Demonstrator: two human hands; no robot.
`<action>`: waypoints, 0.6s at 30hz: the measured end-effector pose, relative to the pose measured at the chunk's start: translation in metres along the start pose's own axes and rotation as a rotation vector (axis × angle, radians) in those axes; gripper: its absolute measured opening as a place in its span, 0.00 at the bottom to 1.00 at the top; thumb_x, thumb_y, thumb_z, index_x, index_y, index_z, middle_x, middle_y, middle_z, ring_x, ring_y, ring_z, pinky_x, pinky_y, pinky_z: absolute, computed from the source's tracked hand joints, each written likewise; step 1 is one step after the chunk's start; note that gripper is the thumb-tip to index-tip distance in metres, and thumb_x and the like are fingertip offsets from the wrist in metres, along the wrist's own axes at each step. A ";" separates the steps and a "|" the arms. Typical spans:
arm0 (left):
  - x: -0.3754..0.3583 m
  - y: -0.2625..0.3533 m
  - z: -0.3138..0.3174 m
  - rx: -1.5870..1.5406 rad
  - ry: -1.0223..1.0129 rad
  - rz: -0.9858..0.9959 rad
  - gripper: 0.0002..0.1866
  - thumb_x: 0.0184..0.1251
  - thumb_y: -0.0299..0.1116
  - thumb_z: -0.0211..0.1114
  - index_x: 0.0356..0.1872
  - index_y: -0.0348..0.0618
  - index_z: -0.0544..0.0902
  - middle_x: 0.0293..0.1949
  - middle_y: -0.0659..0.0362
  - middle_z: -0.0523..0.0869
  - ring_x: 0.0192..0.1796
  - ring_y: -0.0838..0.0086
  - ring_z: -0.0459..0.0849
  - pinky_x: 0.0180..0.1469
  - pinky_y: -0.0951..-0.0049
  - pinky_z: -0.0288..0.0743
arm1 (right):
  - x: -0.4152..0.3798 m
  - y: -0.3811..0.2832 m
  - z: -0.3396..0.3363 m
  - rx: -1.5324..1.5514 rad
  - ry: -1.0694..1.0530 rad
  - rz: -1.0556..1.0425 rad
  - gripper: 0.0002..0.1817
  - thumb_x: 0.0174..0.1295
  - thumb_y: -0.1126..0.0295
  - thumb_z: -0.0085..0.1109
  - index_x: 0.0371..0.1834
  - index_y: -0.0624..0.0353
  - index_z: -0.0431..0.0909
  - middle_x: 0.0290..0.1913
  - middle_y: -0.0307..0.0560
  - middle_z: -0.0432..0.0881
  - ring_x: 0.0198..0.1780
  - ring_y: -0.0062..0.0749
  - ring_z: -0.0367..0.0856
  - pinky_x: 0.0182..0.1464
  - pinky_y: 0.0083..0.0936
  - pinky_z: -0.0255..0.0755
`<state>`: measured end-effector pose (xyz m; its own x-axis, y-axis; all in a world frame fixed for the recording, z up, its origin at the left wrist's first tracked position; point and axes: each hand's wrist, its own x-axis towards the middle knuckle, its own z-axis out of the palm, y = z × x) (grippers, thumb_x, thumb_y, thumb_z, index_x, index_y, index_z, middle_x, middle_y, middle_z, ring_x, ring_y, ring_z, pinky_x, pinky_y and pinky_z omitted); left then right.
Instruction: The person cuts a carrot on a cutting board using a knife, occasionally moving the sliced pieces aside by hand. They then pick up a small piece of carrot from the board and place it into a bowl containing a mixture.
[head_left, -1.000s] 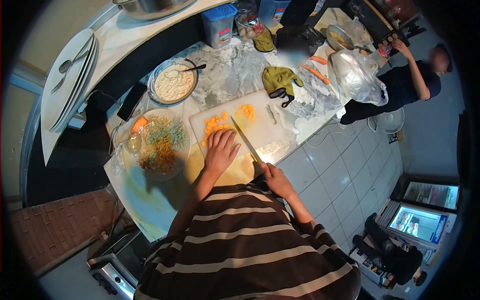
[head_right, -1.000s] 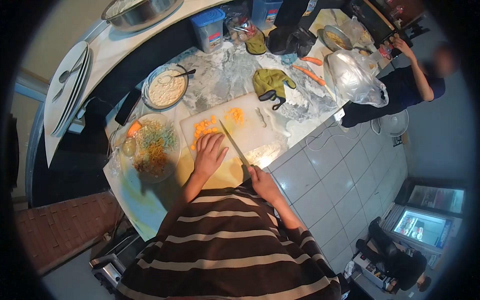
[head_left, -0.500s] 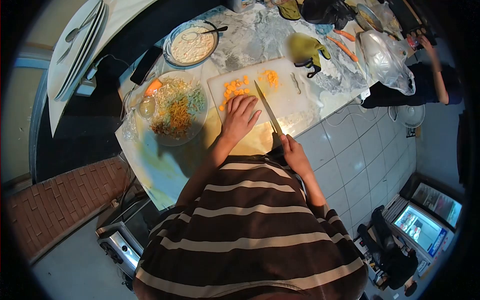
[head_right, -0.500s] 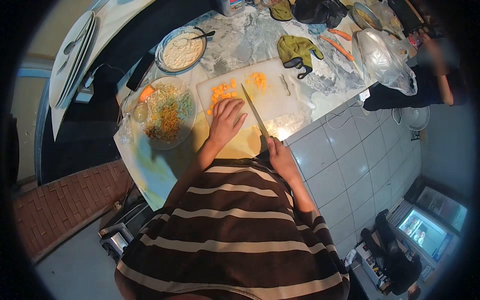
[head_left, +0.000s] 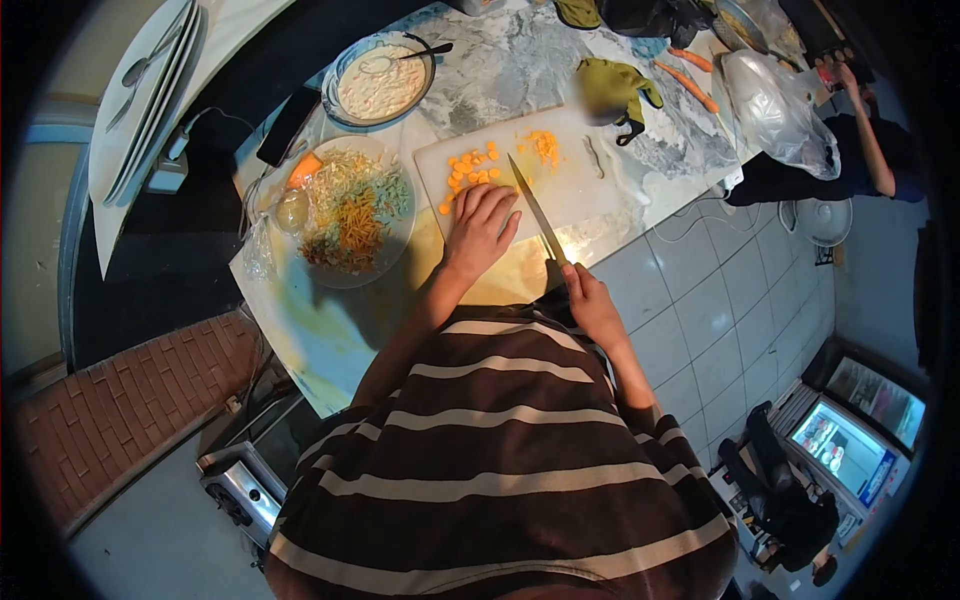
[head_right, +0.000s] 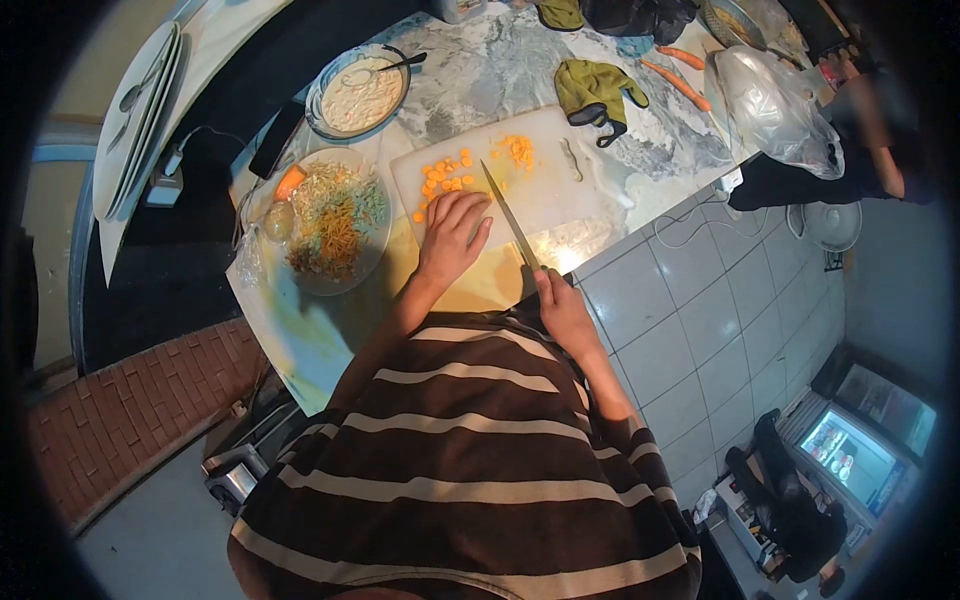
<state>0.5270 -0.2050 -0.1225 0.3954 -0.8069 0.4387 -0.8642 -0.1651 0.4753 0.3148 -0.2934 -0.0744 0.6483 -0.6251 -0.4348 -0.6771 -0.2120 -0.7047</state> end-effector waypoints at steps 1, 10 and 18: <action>0.001 0.000 0.000 0.001 -0.001 0.002 0.16 0.66 0.36 0.66 0.51 0.40 0.83 0.53 0.60 0.83 0.60 0.63 0.75 0.66 0.57 0.63 | 0.001 -0.001 -0.001 0.002 0.001 0.000 0.28 0.78 0.48 0.40 0.42 0.68 0.74 0.26 0.65 0.76 0.30 0.62 0.73 0.37 0.44 0.69; 0.000 0.001 0.000 -0.011 0.006 0.000 0.17 0.66 0.36 0.66 0.52 0.39 0.83 0.54 0.60 0.83 0.61 0.64 0.75 0.67 0.57 0.63 | 0.001 -0.010 -0.001 -0.087 0.077 0.001 0.26 0.78 0.50 0.42 0.45 0.68 0.74 0.26 0.72 0.77 0.37 0.74 0.75 0.36 0.54 0.67; 0.001 0.000 0.001 -0.010 -0.011 0.015 0.19 0.64 0.36 0.67 0.54 0.39 0.82 0.54 0.59 0.82 0.62 0.64 0.75 0.67 0.57 0.62 | 0.008 -0.016 -0.003 -0.152 0.014 -0.008 0.22 0.78 0.55 0.44 0.40 0.67 0.72 0.27 0.73 0.77 0.35 0.75 0.75 0.35 0.56 0.66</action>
<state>0.5273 -0.2066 -0.1222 0.3792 -0.8153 0.4376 -0.8668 -0.1474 0.4764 0.3301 -0.2977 -0.0649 0.6497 -0.6333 -0.4204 -0.7172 -0.3276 -0.6150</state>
